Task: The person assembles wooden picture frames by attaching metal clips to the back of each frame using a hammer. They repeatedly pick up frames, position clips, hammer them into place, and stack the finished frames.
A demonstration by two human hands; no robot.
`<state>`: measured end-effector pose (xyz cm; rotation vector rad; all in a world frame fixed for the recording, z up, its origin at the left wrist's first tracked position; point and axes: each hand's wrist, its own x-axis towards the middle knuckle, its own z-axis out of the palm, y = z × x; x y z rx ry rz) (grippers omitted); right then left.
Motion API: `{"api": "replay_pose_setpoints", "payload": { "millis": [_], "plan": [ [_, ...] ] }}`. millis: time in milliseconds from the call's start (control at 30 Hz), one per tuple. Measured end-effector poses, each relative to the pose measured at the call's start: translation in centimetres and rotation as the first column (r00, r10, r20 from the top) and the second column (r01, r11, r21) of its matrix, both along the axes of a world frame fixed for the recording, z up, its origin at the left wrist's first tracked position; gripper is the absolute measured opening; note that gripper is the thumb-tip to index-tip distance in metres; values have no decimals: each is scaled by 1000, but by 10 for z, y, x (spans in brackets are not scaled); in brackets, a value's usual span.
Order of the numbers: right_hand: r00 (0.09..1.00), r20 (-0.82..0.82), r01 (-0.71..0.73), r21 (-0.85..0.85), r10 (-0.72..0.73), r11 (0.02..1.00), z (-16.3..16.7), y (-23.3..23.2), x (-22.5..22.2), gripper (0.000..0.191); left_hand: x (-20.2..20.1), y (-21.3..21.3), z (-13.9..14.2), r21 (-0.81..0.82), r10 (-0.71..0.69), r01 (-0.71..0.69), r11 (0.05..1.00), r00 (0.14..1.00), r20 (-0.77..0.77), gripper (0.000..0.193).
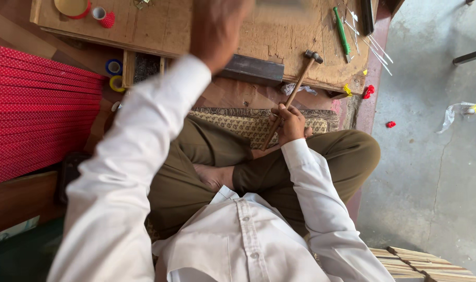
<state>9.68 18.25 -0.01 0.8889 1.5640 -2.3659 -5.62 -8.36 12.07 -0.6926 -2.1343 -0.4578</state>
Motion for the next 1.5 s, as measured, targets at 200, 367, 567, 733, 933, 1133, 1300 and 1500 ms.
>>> {"api": "replay_pose_setpoints", "payload": {
  "millis": [200,367,567,733,933,1133,1300,1500],
  "plan": [
    [998,-60,32,-11,-33,999,-3,-14,10,25,53,-17,-110,-74,14,14,997,930,367,28],
    [982,-169,100,117,-79,988,0,-23,9,37,48,-24,-116,10,-11,8,1000,914,405,19],
    [990,-99,134,407,-103,903,1,-29,-48,43,46,-26,-103,129,-48,-10,992,898,438,11],
    [968,-202,222,402,-150,888,-17,-45,-78,34,39,-30,-104,114,-37,-13,993,903,429,14],
    [967,-212,209,343,-141,916,-26,-46,-79,35,35,-55,-96,158,-45,-29,987,895,444,16],
    [989,-121,122,296,-89,947,-21,-44,-77,26,53,-166,-109,-62,304,-388,920,604,737,12],
    [982,-149,135,133,-115,982,-15,-47,-55,21,45,-206,-132,-328,432,-340,881,299,851,14],
    [991,-115,89,151,-72,984,-1,-34,-1,12,31,-198,-145,-477,544,-287,831,238,804,19]
  ]
}}
